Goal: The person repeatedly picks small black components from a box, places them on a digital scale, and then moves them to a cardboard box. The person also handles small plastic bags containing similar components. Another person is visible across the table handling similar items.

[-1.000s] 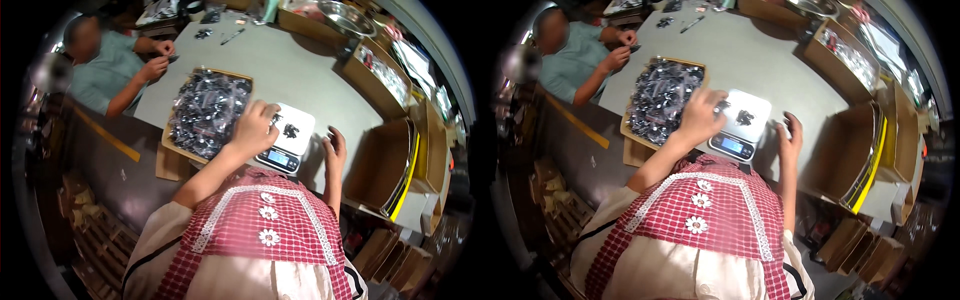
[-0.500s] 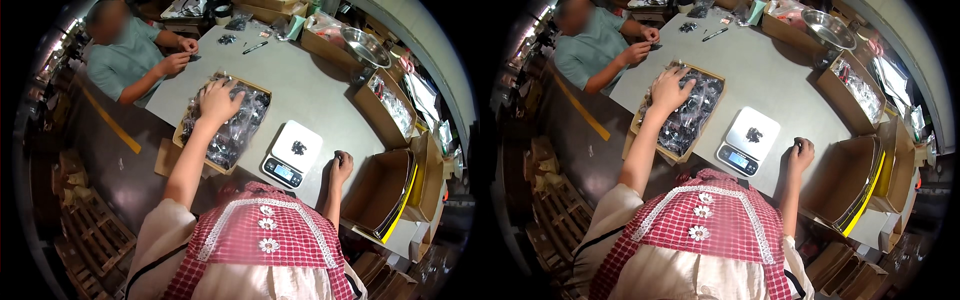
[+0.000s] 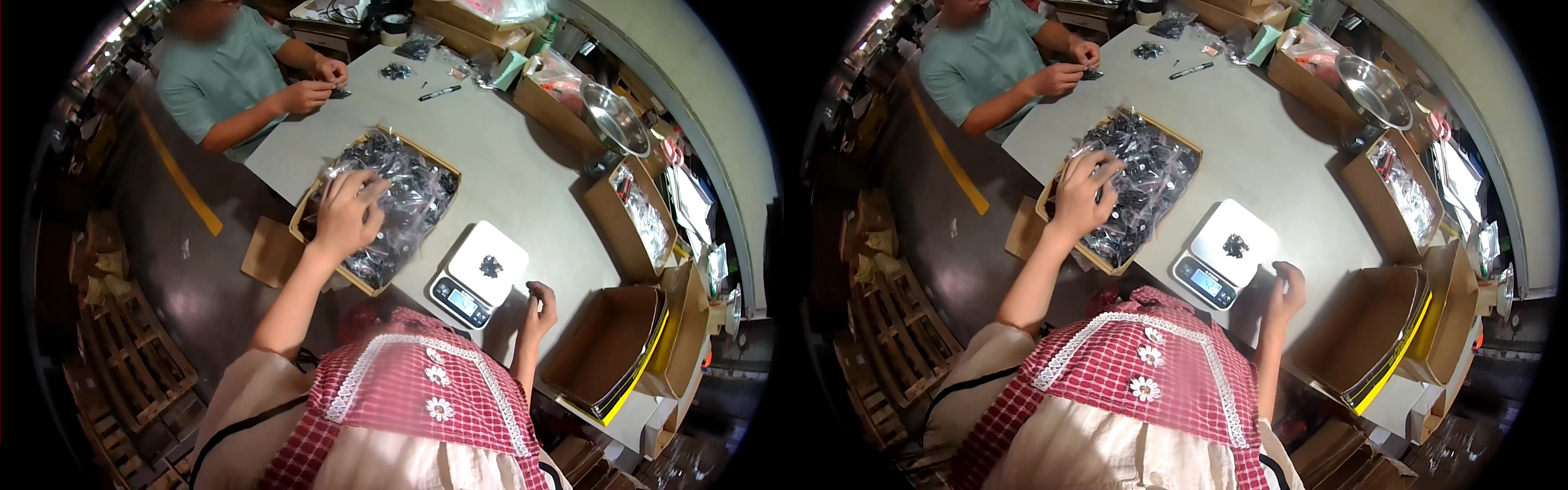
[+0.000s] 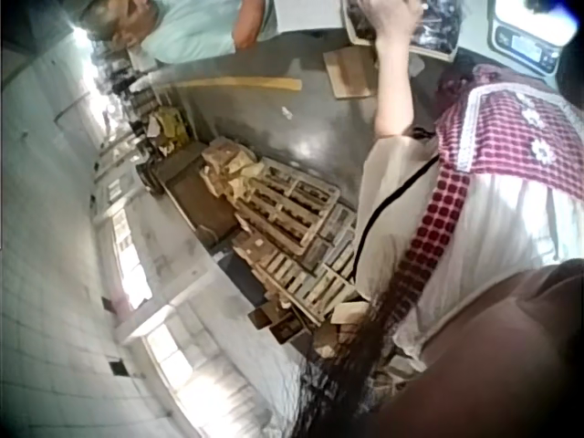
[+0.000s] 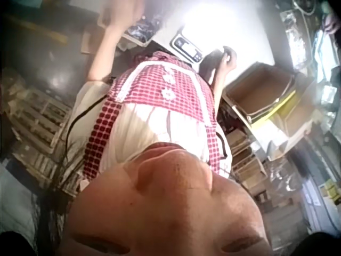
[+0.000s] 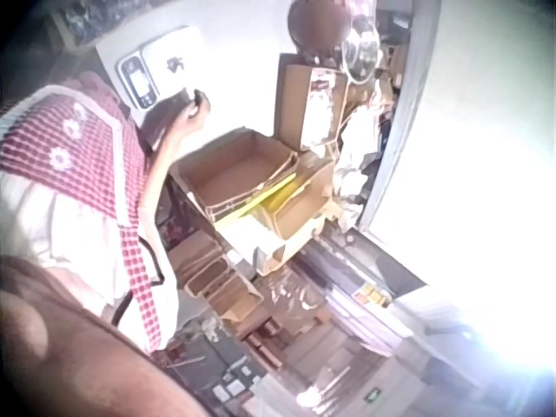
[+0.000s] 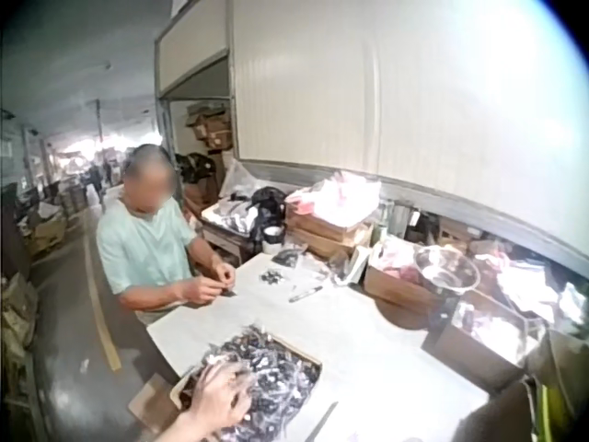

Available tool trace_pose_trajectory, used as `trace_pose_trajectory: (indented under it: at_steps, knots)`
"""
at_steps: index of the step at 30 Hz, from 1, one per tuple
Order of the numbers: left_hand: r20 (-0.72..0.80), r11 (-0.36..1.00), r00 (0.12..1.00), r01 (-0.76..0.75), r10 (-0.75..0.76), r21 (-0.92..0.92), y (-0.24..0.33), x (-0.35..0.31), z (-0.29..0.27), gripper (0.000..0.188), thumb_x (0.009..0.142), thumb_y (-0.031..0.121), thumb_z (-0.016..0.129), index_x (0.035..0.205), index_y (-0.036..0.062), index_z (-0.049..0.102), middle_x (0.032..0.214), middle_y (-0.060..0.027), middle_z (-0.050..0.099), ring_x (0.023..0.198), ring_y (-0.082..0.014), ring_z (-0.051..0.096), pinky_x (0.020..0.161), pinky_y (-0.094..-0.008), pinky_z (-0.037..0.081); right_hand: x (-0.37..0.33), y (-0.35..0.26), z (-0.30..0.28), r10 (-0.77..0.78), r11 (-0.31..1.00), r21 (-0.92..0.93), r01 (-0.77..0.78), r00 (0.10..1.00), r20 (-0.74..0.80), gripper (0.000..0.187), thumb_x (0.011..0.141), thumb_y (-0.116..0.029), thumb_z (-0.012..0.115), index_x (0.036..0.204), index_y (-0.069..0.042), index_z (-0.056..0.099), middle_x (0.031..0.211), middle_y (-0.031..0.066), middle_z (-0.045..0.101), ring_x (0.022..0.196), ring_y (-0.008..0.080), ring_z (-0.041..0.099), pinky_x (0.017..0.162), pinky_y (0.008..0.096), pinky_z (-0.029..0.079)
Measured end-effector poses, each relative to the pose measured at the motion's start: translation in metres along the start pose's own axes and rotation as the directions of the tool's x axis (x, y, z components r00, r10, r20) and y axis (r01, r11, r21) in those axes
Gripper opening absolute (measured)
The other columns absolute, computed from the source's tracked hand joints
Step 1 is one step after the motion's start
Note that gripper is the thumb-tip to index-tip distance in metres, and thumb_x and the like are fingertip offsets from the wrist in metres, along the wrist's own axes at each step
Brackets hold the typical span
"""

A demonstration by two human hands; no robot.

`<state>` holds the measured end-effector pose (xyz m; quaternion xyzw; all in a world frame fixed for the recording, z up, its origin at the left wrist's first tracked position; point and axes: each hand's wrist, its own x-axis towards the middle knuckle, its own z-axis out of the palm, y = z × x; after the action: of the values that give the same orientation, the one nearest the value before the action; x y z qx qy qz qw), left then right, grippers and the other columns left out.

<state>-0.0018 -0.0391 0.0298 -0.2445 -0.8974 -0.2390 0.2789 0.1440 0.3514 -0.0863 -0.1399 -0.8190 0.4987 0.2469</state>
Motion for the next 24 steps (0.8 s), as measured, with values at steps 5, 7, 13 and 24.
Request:
trace_pose_trajectory:
  at_steps: [5, 7, 13, 24]
  knots:
    - [-0.063, 0.990, 0.995, 0.088, -0.082, 0.107, 0.003, -0.042, -0.017, 0.044, 0.080, 0.007, 0.061, 0.124, 0.0108, 0.068, 0.123, -0.0132, 0.059, 0.119, -0.0357, 0.054, 0.103, -0.0478, 0.043, 0.025, -0.108, 0.064, -0.390, 0.915, -0.029, 0.403, 0.899, 0.199, 0.040, 0.075, 0.013, 0.058, 0.108, -0.004, 0.073, 0.116, 0.0128, 0.069, 0.109, 0.0307, 0.062, 0.090, 0.0372, 0.052]
    - [-0.076, 0.983, 0.989, 0.136, -0.127, 0.123, -0.001, -0.057, -0.018, 0.046, 0.084, 0.011, 0.061, 0.130, 0.0129, 0.066, 0.130, -0.0119, 0.055, 0.127, -0.0346, 0.049, 0.109, -0.0489, 0.038, 0.036, -0.148, 0.100, -0.534, 0.831, 0.018, 0.556, 0.789, 0.303, 0.044, 0.073, 0.011, 0.060, 0.113, -0.006, 0.071, 0.132, 0.0161, 0.062, 0.122, 0.0360, 0.055, 0.099, 0.0450, 0.047]
    - [-0.139, 0.959, 0.965, 0.243, -0.223, 0.145, -0.010, -0.066, -0.013, 0.043, 0.091, 0.023, 0.063, 0.133, 0.0142, 0.064, 0.144, -0.0184, 0.047, 0.137, -0.0414, 0.039, 0.115, -0.0561, 0.031, 0.027, -0.217, 0.202, -0.713, 0.571, 0.071, 0.818, 0.451, 0.537, 0.067, 0.079, -0.014, 0.071, 0.143, -0.008, 0.055, 0.155, 0.0203, 0.045, 0.140, 0.0387, 0.045, 0.119, 0.0607, 0.027]
    - [-0.055, 0.952, 0.953, 0.293, -0.298, -0.085, -0.038, -0.035, -0.012, 0.049, 0.092, 0.021, 0.063, 0.139, 0.0088, 0.064, 0.150, -0.0190, 0.052, 0.136, -0.0420, 0.049, 0.112, -0.0508, 0.038, 0.082, -0.186, 0.246, -0.562, 0.725, -0.053, 0.686, 0.635, 0.530, 0.044, 0.099, -0.029, 0.057, 0.139, -0.012, 0.062, 0.144, 0.0209, 0.055, 0.137, 0.0438, 0.047, 0.121, 0.0578, 0.026]
